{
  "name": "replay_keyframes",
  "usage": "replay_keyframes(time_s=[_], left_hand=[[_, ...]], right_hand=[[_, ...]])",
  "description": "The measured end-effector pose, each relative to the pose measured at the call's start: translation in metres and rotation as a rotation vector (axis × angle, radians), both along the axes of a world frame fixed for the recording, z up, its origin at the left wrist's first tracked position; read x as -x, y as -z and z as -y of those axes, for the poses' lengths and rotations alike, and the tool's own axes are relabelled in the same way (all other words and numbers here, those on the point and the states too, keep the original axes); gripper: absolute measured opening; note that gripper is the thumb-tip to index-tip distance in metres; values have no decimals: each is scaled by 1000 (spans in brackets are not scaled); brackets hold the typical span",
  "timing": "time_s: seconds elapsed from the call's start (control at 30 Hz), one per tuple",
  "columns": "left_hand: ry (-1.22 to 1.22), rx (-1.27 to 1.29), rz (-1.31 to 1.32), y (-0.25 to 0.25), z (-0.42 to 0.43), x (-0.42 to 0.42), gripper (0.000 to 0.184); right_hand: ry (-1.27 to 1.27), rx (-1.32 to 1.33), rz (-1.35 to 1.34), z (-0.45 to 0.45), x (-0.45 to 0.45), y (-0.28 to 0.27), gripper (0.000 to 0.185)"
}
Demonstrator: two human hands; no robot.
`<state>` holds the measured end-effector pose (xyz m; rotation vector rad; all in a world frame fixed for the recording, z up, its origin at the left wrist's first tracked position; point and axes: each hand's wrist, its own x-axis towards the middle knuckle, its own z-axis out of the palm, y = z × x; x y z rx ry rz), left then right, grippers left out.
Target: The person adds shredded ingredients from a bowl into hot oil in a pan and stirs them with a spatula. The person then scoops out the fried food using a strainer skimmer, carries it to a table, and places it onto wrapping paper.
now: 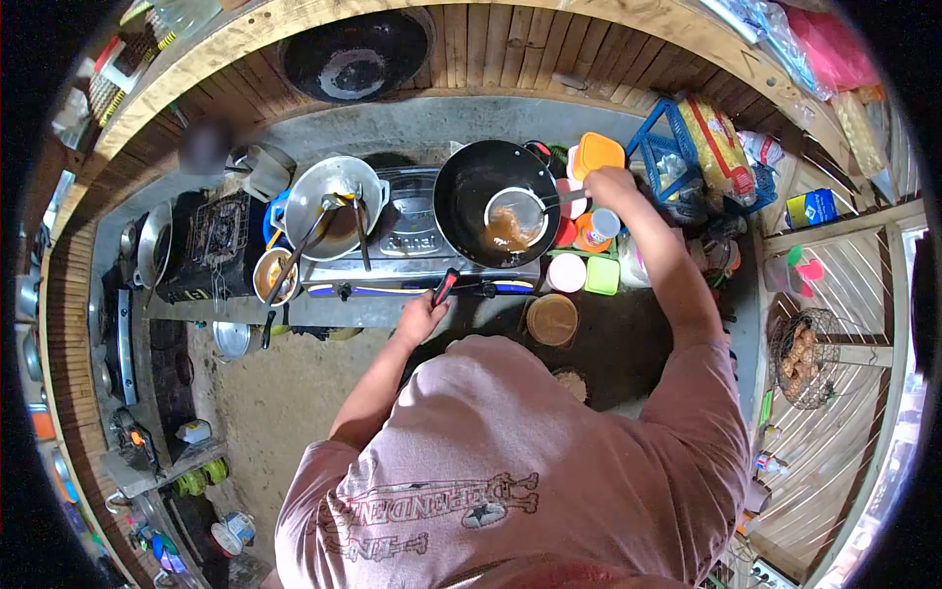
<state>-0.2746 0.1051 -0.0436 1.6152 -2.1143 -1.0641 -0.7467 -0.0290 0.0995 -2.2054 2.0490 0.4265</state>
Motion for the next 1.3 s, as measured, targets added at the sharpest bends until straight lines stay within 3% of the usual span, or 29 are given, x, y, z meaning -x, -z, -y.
replay_keyframes(time_s=[0.1,0.17,0.23,0.3,0.37,0.43,0.7,0.83,0.97,1.17,1.3], left_hand=[[-2,-11,-22,1,-1,1,42],[-35,-6,-54,4,-3,3,42],[-49,-53,-33,-4,-5,6,42],[-63,-95,-16,-8,-5,8,41],[-67,-77,-66,-8,-9,8,42],[-75,-80,-53,-6,-8,8,43],[-130,-242,-156,9,-16,10,43],[-152,-281,-231,8,-18,11,42],[-163,-265,-281,-6,-17,10,42],[-157,-313,-239,0,-13,8,42],[-154,-507,-438,11,-9,7,35]], right_hand=[[88,-132,208,-20,0,37,18],[106,-195,518,-28,5,80,17],[406,-248,658,-53,-34,44,16],[440,-293,896,-51,-15,116,16],[630,-357,1144,-62,-28,104,14],[709,-253,1230,-68,-40,104,12],[719,83,1420,-96,-50,91,22],[760,74,1414,-120,-64,74,28],[835,19,1502,-150,-95,60,20],[866,-24,1542,-181,-134,80,17],[889,-90,1587,-197,-144,112,19]])
